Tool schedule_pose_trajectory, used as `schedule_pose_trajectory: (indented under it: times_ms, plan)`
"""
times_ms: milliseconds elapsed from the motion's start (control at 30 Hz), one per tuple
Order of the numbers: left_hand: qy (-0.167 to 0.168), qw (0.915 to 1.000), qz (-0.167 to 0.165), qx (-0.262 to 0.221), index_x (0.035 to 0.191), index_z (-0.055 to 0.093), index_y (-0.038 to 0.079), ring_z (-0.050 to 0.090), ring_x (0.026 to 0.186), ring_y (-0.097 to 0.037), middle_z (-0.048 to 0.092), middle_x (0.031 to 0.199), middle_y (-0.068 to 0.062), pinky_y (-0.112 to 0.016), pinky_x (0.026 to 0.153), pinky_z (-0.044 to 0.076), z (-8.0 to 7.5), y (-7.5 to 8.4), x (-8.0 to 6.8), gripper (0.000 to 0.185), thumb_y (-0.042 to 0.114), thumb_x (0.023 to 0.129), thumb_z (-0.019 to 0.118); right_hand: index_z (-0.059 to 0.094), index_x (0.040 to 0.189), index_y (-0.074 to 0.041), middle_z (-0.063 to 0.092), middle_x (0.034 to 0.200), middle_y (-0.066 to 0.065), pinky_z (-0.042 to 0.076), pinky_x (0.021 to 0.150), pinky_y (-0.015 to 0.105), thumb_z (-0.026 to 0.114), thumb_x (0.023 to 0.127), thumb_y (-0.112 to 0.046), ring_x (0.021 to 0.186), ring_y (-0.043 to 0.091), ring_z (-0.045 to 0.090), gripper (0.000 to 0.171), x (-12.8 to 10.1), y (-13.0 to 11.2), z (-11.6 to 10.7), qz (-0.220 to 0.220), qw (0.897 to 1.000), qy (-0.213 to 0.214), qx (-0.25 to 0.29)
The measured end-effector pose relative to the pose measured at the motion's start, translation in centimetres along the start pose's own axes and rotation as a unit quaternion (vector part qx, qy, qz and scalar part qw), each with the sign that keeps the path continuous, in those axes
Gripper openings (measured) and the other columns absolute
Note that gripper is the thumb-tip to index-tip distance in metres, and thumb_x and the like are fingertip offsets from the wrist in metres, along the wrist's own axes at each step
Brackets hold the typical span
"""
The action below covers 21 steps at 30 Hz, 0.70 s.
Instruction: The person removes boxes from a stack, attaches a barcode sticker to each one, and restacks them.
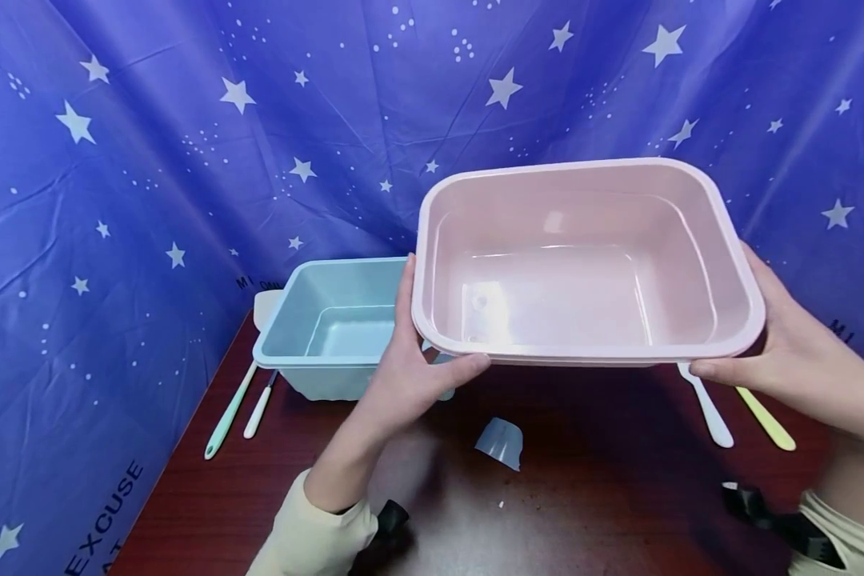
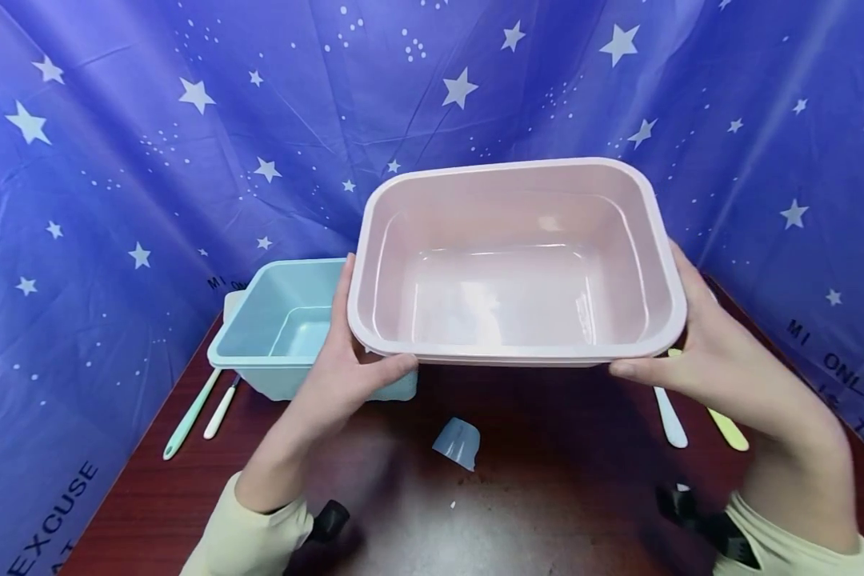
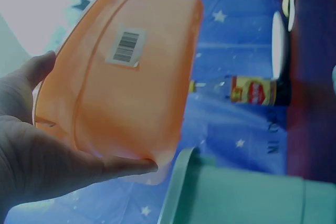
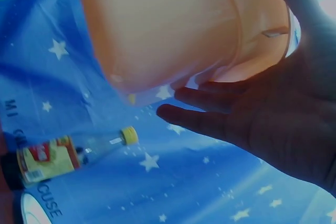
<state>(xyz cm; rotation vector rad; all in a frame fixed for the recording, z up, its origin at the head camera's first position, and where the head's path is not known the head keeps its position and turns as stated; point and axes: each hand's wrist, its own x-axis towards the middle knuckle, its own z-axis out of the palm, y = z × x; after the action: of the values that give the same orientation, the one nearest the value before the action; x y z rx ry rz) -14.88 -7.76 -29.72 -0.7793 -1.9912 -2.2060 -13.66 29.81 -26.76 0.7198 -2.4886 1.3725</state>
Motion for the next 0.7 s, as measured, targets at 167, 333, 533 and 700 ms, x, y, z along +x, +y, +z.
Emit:
schedule_pose_trajectory:
  times_ms: [167,333,533,700]
  plan:
    - [0.010,0.9998,-0.009,0.017,0.159,0.000,0.045,0.038,0.141,-0.030,0.018,0.165,0.004,-0.053,0.110,0.039,-1.5,0.8,0.0,0.121,0.006,0.079,0.083,0.013,0.163,-0.023,0.029,0.150,0.021,0.053,0.081,0.021,0.074,0.068,0.025,0.109,0.026,0.057,0.123,1.3,-1.3,1.7,-0.019,0.990,-0.027,0.140]
    - [0.018,0.9991,-0.007,0.037,0.159,0.001,0.044,0.036,0.142,-0.033,0.018,0.164,0.006,-0.056,0.109,0.039,-2.9,1.3,0.0,0.121,0.011,0.079,0.084,0.014,0.163,-0.022,0.031,0.151,0.022,0.050,0.085,0.021,0.075,0.066,0.024,0.113,0.030,0.054,0.123,2.2,-1.5,3.2,-0.041,0.984,-0.014,0.171]
    - [0.028,0.9985,-0.002,0.047,0.160,0.003,0.043,0.038,0.140,-0.037,0.020,0.164,0.004,-0.055,0.104,0.045,-4.6,1.8,0.0,0.120,0.008,0.079,0.084,0.016,0.162,-0.025,0.032,0.151,0.019,0.048,0.087,0.019,0.075,0.069,0.022,0.115,0.029,0.053,0.120,3.1,-1.7,4.9,-0.025,0.984,0.008,0.174]
    - [0.034,0.9987,-0.005,0.038,0.160,0.004,0.043,0.039,0.139,-0.041,0.020,0.164,0.002,-0.044,0.097,0.052,-6.1,2.2,-0.1,0.119,0.005,0.079,0.083,0.013,0.162,-0.027,0.025,0.158,0.016,0.045,0.091,0.018,0.075,0.069,0.021,0.121,0.031,0.046,0.122,4.2,-1.8,6.4,-0.034,0.979,0.020,0.199]
